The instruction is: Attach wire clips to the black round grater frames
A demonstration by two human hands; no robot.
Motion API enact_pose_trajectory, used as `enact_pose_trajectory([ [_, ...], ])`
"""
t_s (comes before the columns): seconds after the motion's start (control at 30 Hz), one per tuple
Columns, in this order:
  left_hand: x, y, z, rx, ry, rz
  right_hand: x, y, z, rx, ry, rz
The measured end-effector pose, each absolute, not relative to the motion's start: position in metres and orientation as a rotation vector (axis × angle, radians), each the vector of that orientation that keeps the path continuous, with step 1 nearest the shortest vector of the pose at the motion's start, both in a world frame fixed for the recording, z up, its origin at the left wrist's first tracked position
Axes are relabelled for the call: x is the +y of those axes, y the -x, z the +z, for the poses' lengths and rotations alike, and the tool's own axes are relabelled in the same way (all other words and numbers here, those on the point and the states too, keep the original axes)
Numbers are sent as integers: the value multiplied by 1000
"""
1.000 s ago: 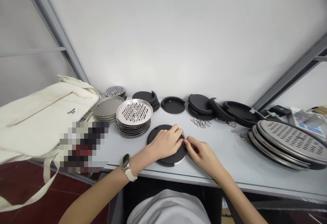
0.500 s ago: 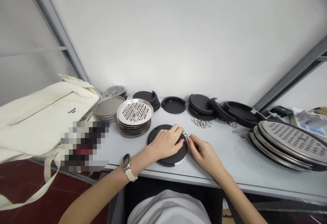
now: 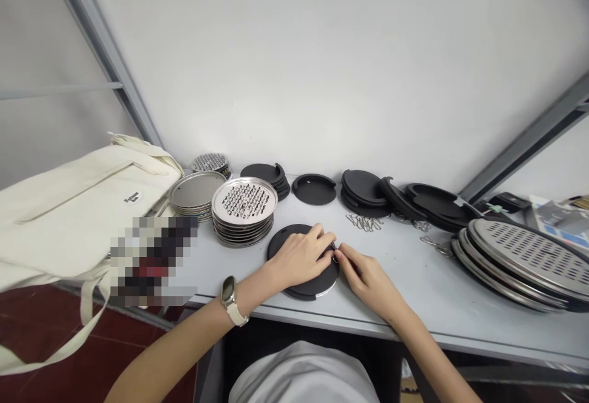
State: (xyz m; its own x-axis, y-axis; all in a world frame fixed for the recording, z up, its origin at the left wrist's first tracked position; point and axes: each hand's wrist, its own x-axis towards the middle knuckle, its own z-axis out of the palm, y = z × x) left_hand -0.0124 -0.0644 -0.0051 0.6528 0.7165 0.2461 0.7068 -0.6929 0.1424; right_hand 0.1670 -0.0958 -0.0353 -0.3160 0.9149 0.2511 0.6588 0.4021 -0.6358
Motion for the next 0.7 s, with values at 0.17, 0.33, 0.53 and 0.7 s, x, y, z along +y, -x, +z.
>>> enact_pose_trajectory([
  [0.17, -64, 12, -5, 1229, -2825, 412, -96, -167, -35, -2066, 1354, 576],
  [0.33, -63, 12, -5, 1201, -2859, 428, -96, -167, -35, -2061, 1361, 612],
  [0.53, -63, 13, -6, 1184, -2870, 422, -95, -168, -37, -2050, 1352, 634],
  [0.7, -64, 13, -6, 1198, -2842, 440, -95, -168, -38, -2039, 1372, 607],
])
